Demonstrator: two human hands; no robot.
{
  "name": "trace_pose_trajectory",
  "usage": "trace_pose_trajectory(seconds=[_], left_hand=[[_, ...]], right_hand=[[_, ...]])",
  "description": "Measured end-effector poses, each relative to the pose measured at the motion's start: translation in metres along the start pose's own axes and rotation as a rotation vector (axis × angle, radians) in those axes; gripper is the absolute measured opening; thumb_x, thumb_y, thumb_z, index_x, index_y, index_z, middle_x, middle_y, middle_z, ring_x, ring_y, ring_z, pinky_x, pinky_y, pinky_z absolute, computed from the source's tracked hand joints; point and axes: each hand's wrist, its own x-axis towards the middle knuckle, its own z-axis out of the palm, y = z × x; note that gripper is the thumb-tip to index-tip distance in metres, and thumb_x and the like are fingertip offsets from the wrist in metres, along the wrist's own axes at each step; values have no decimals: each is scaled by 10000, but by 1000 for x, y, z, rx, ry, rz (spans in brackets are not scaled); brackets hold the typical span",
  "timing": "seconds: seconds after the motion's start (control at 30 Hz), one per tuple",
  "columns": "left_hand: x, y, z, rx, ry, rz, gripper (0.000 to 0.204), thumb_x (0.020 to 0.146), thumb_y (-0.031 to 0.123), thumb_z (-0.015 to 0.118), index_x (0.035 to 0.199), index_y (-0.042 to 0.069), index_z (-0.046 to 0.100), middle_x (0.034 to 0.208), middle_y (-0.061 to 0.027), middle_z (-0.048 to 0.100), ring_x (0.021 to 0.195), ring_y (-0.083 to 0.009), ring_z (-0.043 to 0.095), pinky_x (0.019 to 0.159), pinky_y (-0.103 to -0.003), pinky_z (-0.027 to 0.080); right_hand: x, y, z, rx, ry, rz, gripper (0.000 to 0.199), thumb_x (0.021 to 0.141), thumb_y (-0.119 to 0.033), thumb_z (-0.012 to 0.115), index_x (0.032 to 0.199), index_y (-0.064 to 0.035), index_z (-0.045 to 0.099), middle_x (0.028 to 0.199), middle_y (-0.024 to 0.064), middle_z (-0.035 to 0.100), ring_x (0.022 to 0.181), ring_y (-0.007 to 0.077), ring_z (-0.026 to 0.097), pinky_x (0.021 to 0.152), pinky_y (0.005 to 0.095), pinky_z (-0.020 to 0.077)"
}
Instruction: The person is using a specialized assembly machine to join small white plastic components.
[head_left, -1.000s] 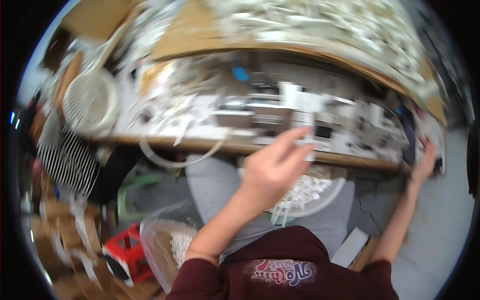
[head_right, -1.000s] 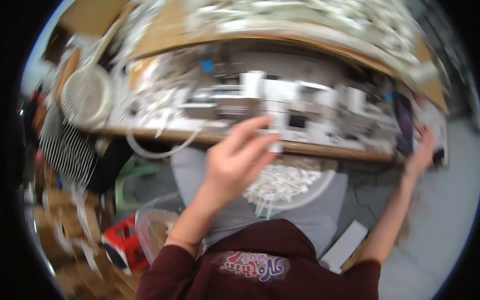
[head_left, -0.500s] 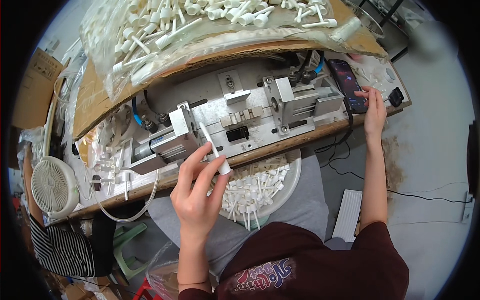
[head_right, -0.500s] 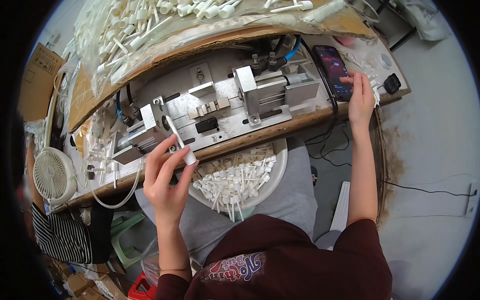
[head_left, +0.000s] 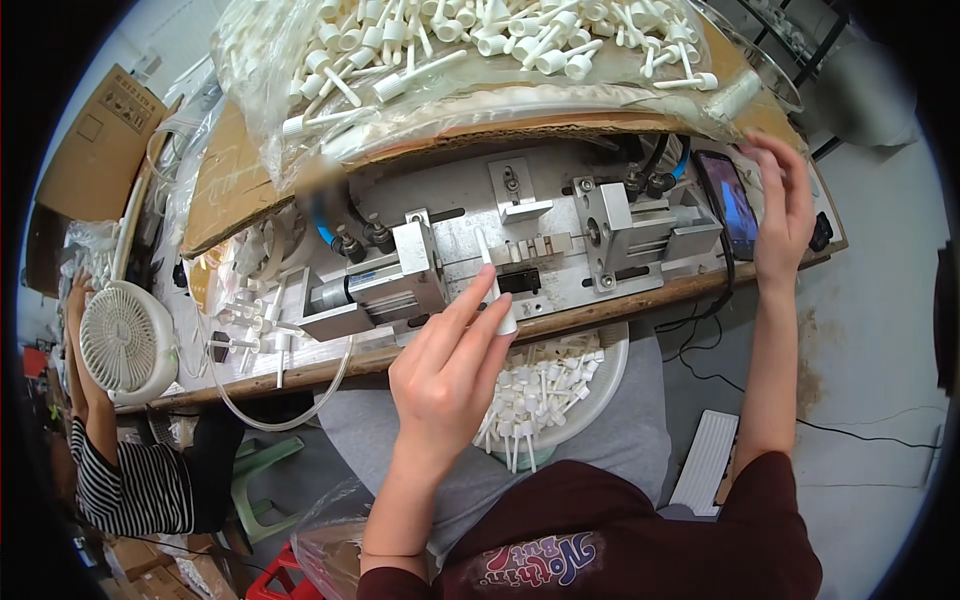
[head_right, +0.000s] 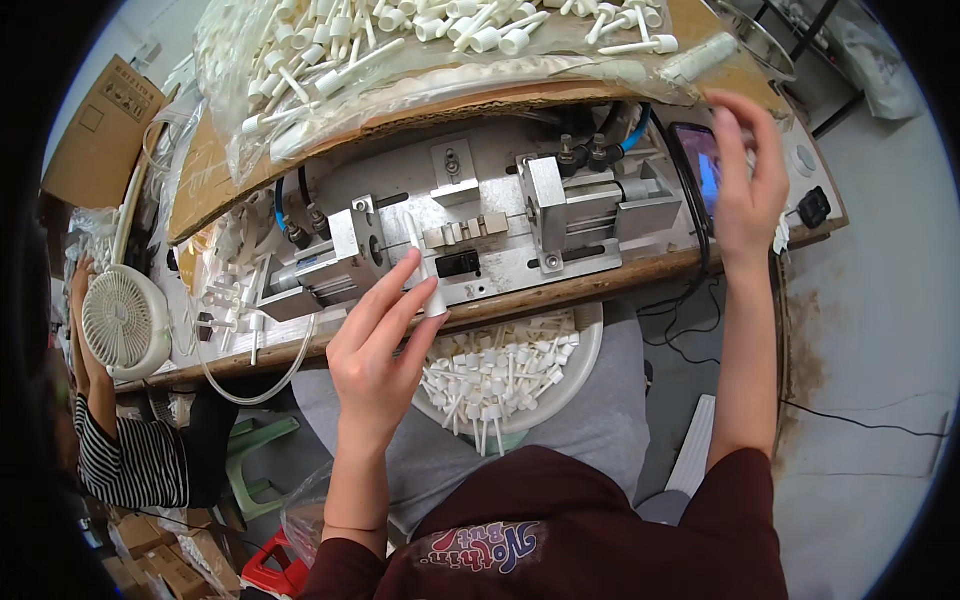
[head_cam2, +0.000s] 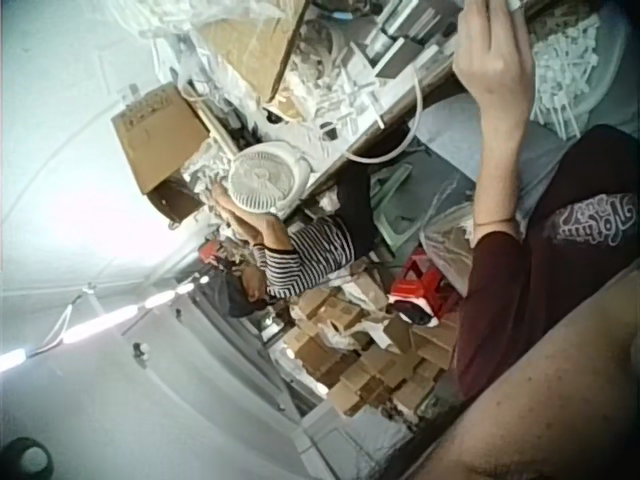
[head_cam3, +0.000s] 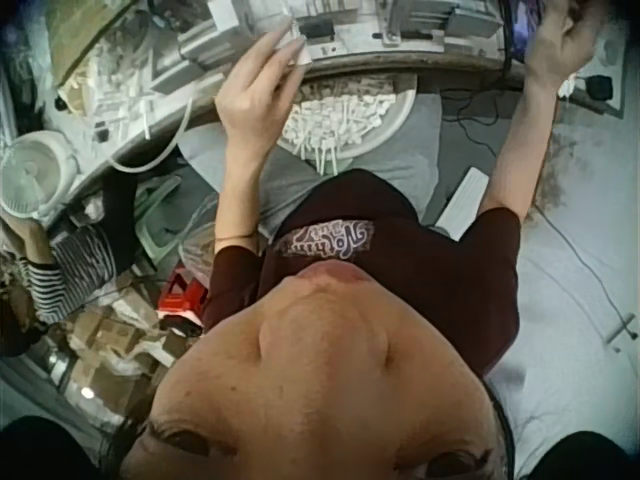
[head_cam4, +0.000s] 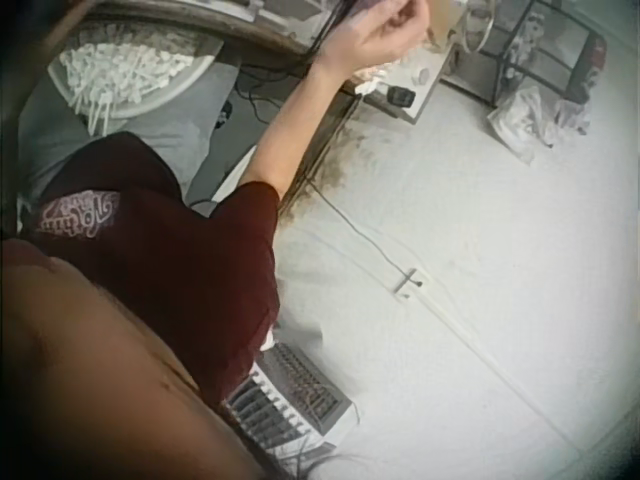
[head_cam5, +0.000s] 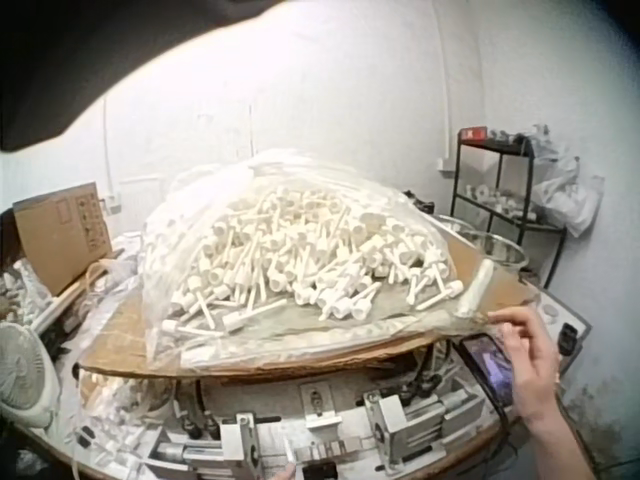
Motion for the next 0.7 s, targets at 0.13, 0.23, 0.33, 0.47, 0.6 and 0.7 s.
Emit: trace_pose_trajectory(seconds=[0.13,0.23,0.33,0.47,0.6,0.7], left_hand=[[7,3,5,129,-45,42,291,765,66,796,1051,42,747,1215,-72,714,778,-209,698,684,-283,555],[13,6,9,175,-102,101,267,759,40,762,1020,-9,735,1204,-121,709,668,-150,665,592,-283,493],[19,10,11,232,-147,122,228,784,53,736,1001,-18,733,1193,-138,711,619,-152,649,581,-274,479],[21,15,9,278,-184,82,257,771,87,786,1022,53,741,1212,-43,714,579,-189,588,579,-297,492],[14,12,7,272,-198,91,252,773,87,781,1019,54,742,1215,-40,713,566,-193,569,573,-297,485],[16,11,7,272,-176,109,231,770,55,731,996,8,739,1187,-98,718,565,-160,602,562,-283,471]], right_hand=[[45,-56,39,-66,-198,-267,132,893,-129,711,998,-49,717,940,33,681,777,106,557,664,244,439],[79,-60,64,-148,-439,-254,169,910,-111,702,1060,-36,722,958,0,683,834,49,540,706,218,435],[104,-68,92,-236,-572,-160,308,876,-286,744,1000,-5,725,951,146,701,903,240,674,778,343,530],[98,-73,115,-306,-617,-203,445,821,-443,773,923,-12,737,984,198,699,956,334,664,838,419,519],[107,-68,125,-330,-744,-108,438,813,-435,783,906,-10,736,990,208,700,958,336,662,840,413,518],[106,-72,117,-258,-738,-88,405,815,-403,787,902,-11,734,941,203,707,911,308,667,811,401,519]])
